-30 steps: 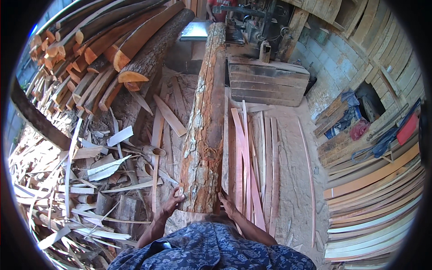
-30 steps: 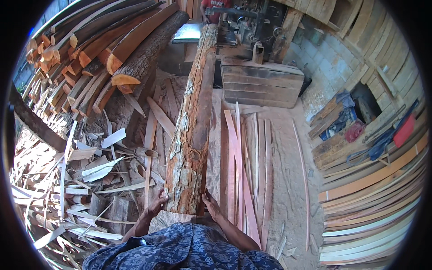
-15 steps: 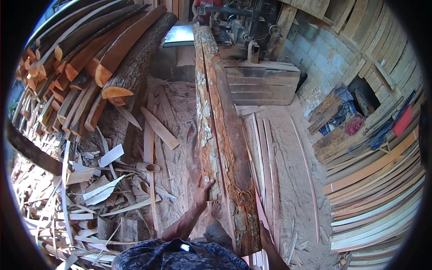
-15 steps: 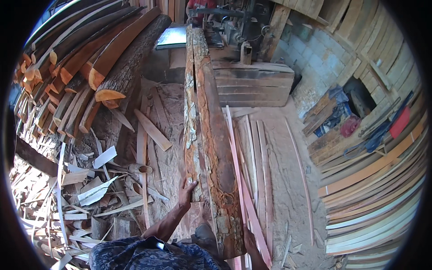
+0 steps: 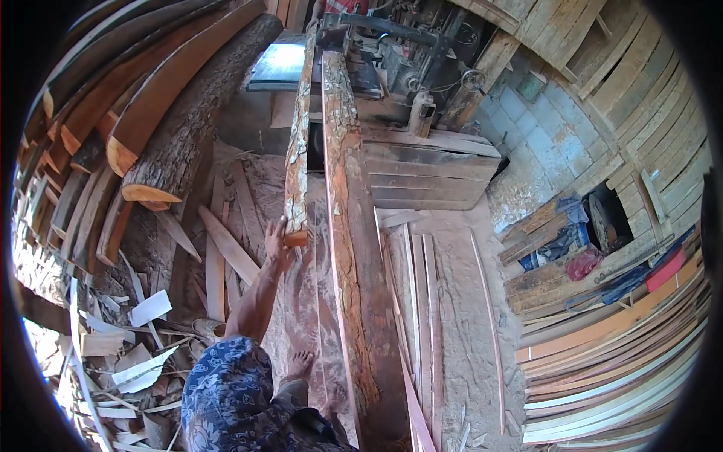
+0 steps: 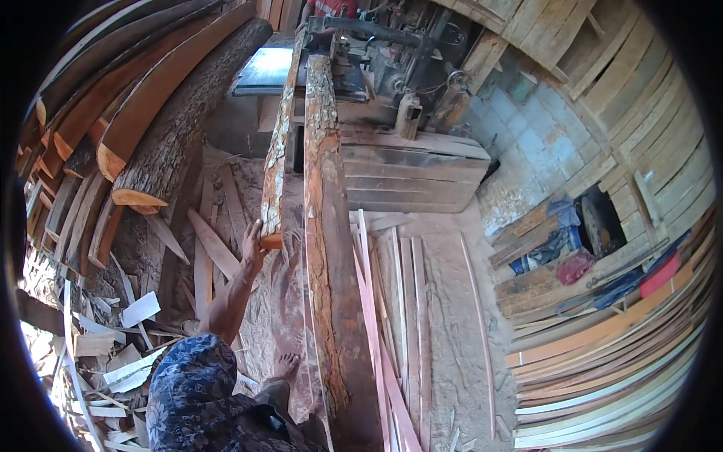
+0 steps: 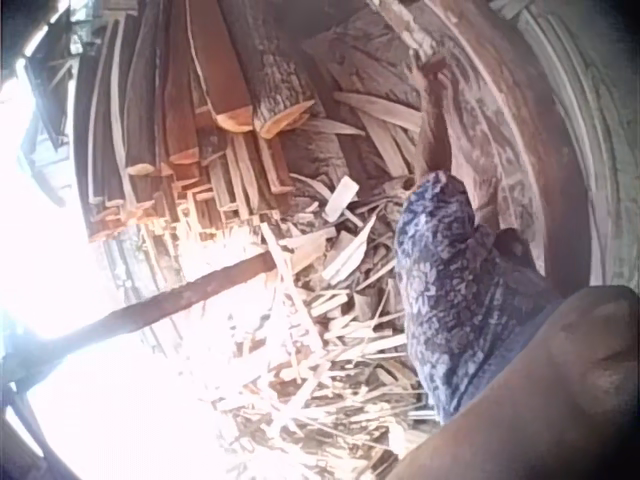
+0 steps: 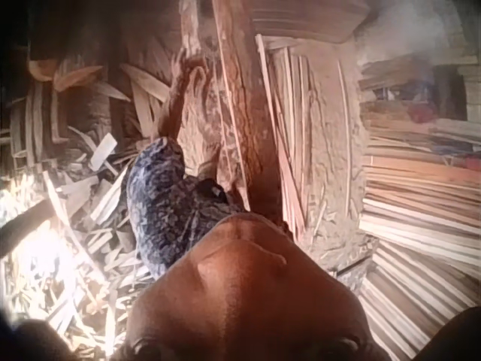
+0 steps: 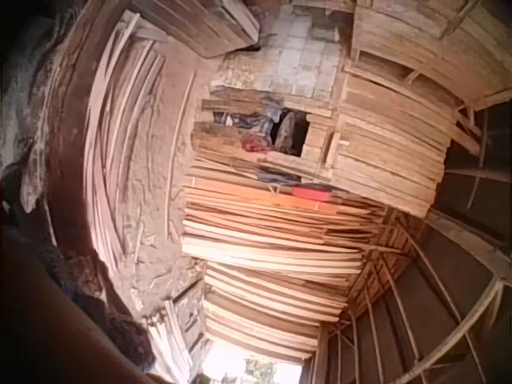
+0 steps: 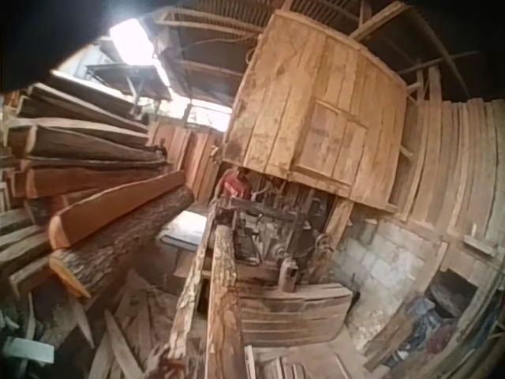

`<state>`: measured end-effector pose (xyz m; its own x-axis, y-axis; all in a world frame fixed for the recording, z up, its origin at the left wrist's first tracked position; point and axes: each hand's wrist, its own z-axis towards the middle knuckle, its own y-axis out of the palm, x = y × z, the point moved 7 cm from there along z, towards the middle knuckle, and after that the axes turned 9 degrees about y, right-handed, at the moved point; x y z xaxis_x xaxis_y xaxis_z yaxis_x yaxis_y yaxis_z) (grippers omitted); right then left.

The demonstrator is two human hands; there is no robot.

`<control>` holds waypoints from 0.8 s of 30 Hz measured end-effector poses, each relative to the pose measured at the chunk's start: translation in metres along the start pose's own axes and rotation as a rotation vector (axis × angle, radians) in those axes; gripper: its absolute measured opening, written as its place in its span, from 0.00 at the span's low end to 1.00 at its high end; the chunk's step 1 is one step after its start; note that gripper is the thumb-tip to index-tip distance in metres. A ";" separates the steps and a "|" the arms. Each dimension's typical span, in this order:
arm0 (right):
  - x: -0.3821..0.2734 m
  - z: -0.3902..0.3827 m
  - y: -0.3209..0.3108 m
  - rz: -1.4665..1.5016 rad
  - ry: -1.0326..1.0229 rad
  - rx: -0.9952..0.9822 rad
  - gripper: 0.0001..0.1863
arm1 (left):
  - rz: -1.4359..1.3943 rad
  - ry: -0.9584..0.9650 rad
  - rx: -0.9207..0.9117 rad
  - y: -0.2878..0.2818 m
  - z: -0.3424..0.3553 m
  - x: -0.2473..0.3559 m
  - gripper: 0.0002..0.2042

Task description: The person feeds a large wood slab and then smaller logs through a band saw to cut thin strips, while a helper assists by guiding the wood from the other side. The person guides the material by hand and sets the cut strips aside.

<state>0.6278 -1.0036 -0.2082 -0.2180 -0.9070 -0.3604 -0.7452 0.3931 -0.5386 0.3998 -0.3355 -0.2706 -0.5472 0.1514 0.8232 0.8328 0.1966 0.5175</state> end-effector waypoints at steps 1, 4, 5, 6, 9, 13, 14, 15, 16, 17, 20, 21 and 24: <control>0.001 -0.007 0.006 0.011 0.019 0.032 0.20 | 0.018 -0.064 0.103 -0.004 -0.010 -0.007 0.37; 0.016 -0.032 0.020 0.033 0.070 0.103 0.17 | 0.076 -0.713 -0.317 -0.020 -0.148 -0.106 0.42; 0.023 -0.039 0.019 0.028 0.069 0.118 0.17 | 0.079 -0.824 -0.340 -0.032 -0.190 -0.126 0.42; 0.035 -0.047 0.020 0.029 0.080 0.134 0.16 | 0.081 -0.942 -0.365 -0.041 -0.232 -0.146 0.42; 0.070 -0.074 0.005 0.016 0.079 0.215 0.13 | 0.058 -1.040 -0.369 -0.030 -0.288 -0.186 0.42; 0.094 -0.116 -0.057 -0.044 -0.093 0.405 0.19 | 0.079 -1.004 -0.363 -0.015 -0.303 -0.207 0.43; 0.147 -0.108 -0.074 0.409 -0.364 0.085 0.26 | 0.080 -0.995 -0.361 -0.013 -0.305 -0.209 0.43; 0.146 -0.125 -0.081 0.789 0.079 -0.045 0.36 | 0.083 -0.982 -0.360 -0.014 -0.308 -0.212 0.43; 0.183 -0.120 -0.077 0.917 0.187 -0.072 0.39 | 0.086 -0.971 -0.358 -0.017 -0.311 -0.215 0.43; 0.211 -0.129 -0.071 1.056 0.311 -0.065 0.42 | 0.098 -0.977 -0.362 -0.018 -0.319 -0.217 0.44; 0.210 -0.118 -0.033 1.125 0.374 -0.047 0.40 | 0.114 -0.965 -0.349 -0.022 -0.326 -0.217 0.44; 0.199 -0.112 -0.020 1.131 0.380 -0.064 0.40 | 0.120 -0.955 -0.338 -0.023 -0.327 -0.216 0.44; 0.171 -0.085 0.015 1.162 0.345 -0.113 0.38 | 0.107 -0.914 -0.338 -0.020 -0.314 -0.212 0.45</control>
<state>0.5256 -1.1653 -0.2134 -0.9351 -0.0226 -0.3536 -0.0415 0.9981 0.0459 0.5253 -0.6755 -0.3827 -0.2031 0.8721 0.4451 0.7838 -0.1277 0.6078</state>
